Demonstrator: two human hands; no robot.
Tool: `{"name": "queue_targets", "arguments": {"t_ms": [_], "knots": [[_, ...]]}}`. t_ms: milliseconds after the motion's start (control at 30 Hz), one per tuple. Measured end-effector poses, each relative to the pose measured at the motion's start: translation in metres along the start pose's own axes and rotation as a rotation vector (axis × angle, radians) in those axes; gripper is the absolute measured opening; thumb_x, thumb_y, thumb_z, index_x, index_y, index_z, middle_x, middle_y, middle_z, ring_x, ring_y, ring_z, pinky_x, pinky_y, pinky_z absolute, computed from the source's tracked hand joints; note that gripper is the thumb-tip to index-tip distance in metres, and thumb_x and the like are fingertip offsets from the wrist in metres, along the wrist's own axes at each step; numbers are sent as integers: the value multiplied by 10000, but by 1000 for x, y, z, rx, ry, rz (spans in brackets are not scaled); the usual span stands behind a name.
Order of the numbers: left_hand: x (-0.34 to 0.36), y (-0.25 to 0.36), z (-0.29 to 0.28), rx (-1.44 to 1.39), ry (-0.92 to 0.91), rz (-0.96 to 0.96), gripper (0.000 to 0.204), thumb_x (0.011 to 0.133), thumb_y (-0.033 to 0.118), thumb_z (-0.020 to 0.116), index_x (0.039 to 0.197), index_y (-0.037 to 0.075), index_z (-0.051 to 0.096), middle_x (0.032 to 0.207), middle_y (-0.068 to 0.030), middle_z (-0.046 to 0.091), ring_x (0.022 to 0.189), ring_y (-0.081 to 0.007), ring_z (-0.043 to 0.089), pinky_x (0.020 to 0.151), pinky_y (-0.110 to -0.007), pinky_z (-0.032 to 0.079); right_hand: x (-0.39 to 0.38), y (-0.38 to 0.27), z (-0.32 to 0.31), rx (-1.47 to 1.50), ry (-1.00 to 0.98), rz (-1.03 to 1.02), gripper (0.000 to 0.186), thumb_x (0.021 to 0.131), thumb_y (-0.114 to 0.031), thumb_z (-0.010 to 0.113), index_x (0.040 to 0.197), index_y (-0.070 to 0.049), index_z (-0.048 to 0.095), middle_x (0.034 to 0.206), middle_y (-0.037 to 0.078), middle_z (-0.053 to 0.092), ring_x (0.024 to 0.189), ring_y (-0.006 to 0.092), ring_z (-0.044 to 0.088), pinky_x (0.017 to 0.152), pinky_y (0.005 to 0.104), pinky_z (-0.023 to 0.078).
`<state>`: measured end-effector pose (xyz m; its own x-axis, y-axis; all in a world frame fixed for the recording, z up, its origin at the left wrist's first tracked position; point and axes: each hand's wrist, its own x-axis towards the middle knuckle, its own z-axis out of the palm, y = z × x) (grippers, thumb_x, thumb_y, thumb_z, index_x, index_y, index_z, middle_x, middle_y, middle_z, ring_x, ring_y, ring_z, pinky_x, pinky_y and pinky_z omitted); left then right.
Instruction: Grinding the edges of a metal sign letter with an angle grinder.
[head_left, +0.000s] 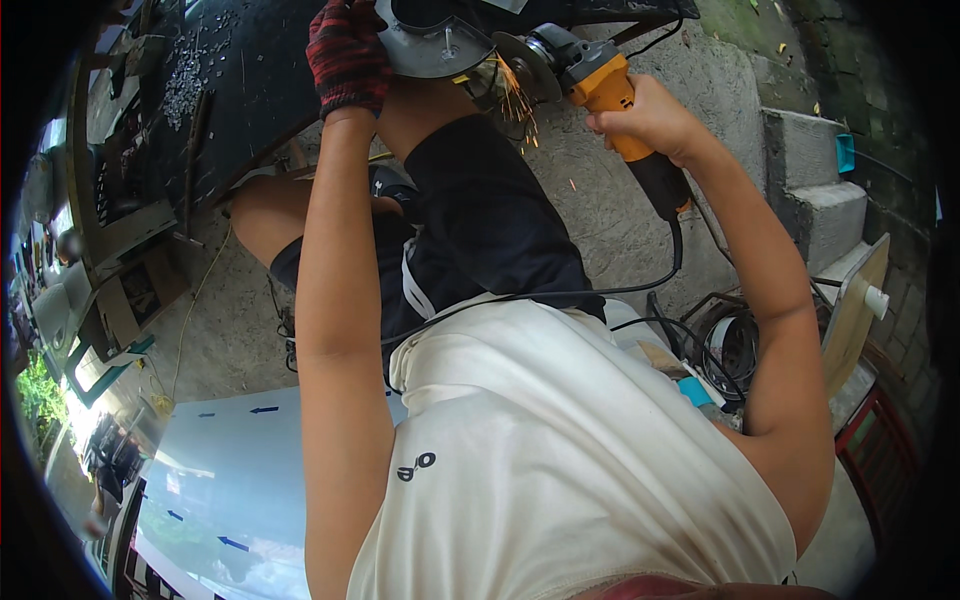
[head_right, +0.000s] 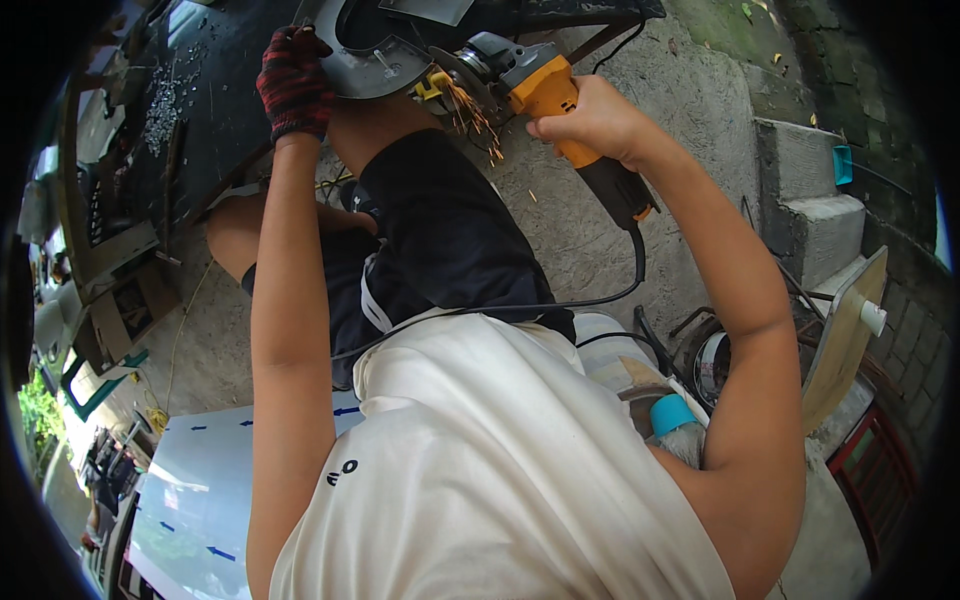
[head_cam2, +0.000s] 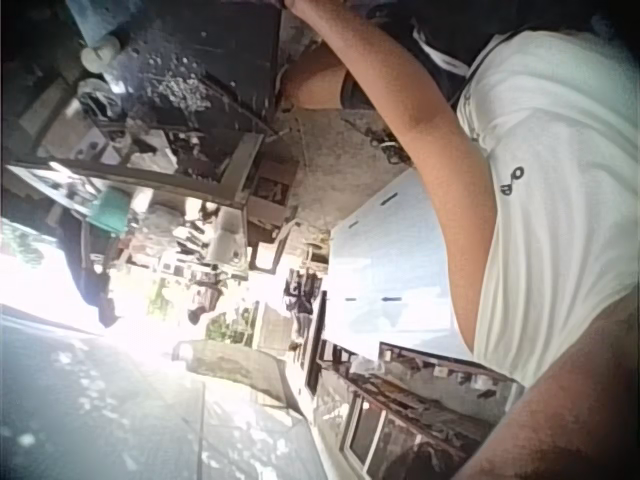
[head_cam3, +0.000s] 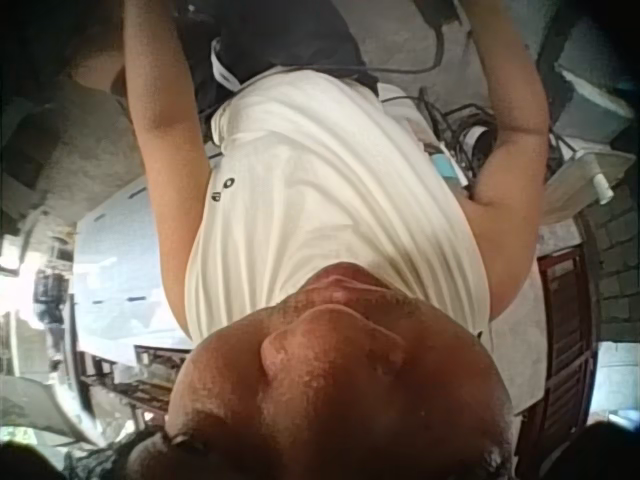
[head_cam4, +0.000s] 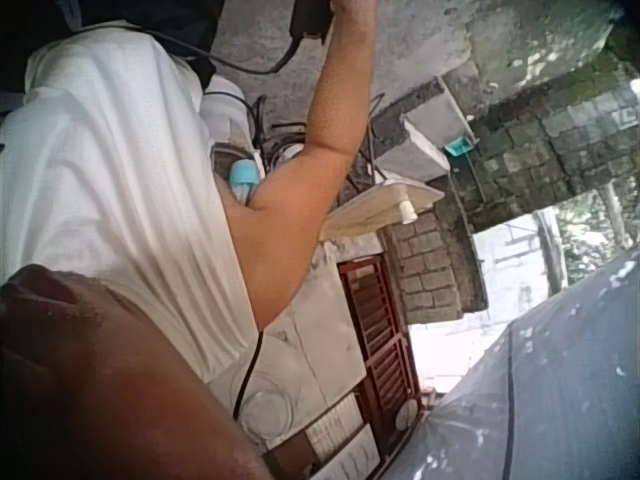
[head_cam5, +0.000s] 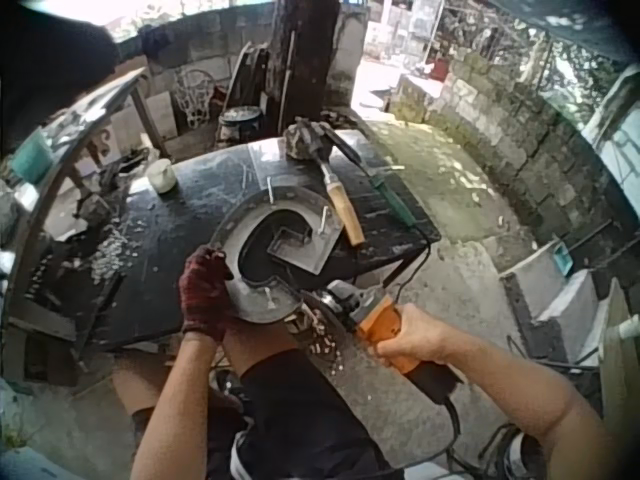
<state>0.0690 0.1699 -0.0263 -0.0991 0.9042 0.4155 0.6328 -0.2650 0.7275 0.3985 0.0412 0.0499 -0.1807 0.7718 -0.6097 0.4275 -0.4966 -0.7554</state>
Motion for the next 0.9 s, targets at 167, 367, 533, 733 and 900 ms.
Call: {"name": "queue_targets", "arguments": {"t_ms": [167,367,533,733,900], "knots": [[0,-1,-1,39,7,7,246,1005,286,574,867,106,669,852,-94,707,884,-332,670,808,-422,515,-1,-2,1,-11,14,0,436,756,-254,823,1054,11,646,851,68,670,681,153,656,629,311,533],[2,2,0,4,-15,32,236,1002,276,575,867,107,670,882,-114,704,873,-321,671,801,-412,513,-4,-2,1,-18,22,20,423,758,-229,815,1057,17,645,860,69,677,686,148,658,626,307,534],[-2,1,-1,-90,-42,-26,212,1016,211,552,887,83,661,871,-80,710,871,-244,686,830,-365,512,-22,-2,1,86,40,36,393,752,-169,793,1054,20,626,837,54,663,679,146,663,645,307,549],[-7,10,-5,-179,-42,-65,176,1044,174,509,993,49,623,878,-71,701,835,-142,650,893,-341,502,-34,23,-6,192,85,41,356,733,-111,780,1030,20,635,822,56,671,685,141,660,660,304,548],[-15,6,-4,-643,-32,-174,142,968,-67,471,989,21,580,1131,-115,593,866,-167,648,839,-319,541,-30,42,-6,215,91,47,373,725,-116,803,1037,5,637,823,50,673,709,129,649,683,300,537]]}}
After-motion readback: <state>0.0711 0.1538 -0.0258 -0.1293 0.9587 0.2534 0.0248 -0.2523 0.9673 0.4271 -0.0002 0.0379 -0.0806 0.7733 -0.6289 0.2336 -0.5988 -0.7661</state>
